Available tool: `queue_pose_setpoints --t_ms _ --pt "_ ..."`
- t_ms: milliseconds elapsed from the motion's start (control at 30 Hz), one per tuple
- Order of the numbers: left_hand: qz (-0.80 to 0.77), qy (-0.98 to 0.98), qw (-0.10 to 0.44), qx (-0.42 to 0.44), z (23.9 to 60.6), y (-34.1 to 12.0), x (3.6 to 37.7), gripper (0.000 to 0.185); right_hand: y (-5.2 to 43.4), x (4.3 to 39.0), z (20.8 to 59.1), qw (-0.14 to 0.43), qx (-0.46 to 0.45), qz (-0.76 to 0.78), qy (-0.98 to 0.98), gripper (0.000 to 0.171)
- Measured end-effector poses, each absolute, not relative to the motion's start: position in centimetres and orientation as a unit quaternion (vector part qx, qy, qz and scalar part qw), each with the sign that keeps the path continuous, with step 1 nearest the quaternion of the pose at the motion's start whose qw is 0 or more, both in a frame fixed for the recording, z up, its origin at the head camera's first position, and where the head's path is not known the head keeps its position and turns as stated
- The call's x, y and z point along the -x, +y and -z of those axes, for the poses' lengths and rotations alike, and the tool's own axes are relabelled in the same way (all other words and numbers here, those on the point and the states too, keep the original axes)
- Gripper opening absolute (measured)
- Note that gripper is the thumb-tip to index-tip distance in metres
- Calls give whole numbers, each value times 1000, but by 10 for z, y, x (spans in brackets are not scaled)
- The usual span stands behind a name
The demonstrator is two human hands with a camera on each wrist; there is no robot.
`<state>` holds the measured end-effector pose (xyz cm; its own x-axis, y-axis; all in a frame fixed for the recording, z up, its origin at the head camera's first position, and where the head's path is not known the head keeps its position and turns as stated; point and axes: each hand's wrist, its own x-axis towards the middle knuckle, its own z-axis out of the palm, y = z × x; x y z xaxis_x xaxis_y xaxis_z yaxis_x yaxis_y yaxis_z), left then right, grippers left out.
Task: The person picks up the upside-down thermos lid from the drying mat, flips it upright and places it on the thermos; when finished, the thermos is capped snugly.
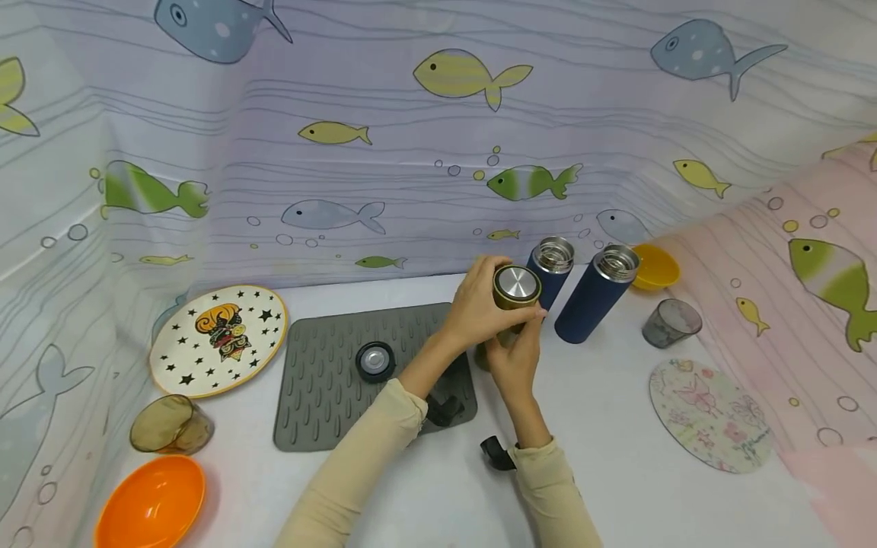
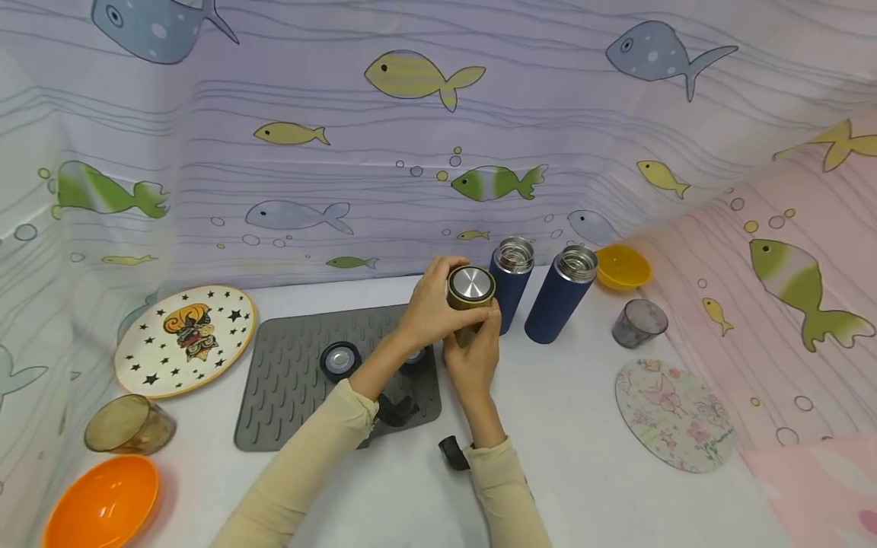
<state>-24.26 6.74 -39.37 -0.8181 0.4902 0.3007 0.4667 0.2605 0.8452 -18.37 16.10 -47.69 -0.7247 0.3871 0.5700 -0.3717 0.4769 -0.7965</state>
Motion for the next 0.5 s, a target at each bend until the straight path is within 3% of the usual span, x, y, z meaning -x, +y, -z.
queue_pose_setpoints --t_ms 67,167,333,500 --pt "-571 756 30 -320 396 67 243 81 161 184 477 370 0 -512 -775 76" --pt "-623 706 72 -328 399 68 243 86 163 183 477 358 -3 -519 -776 77" --pt "-640 695 54 -324 404 71 243 84 163 183 476 354 -11 -527 -773 76" --pt "-662 672 50 -328 405 73 244 93 160 181 467 354 -12 -526 -773 73"
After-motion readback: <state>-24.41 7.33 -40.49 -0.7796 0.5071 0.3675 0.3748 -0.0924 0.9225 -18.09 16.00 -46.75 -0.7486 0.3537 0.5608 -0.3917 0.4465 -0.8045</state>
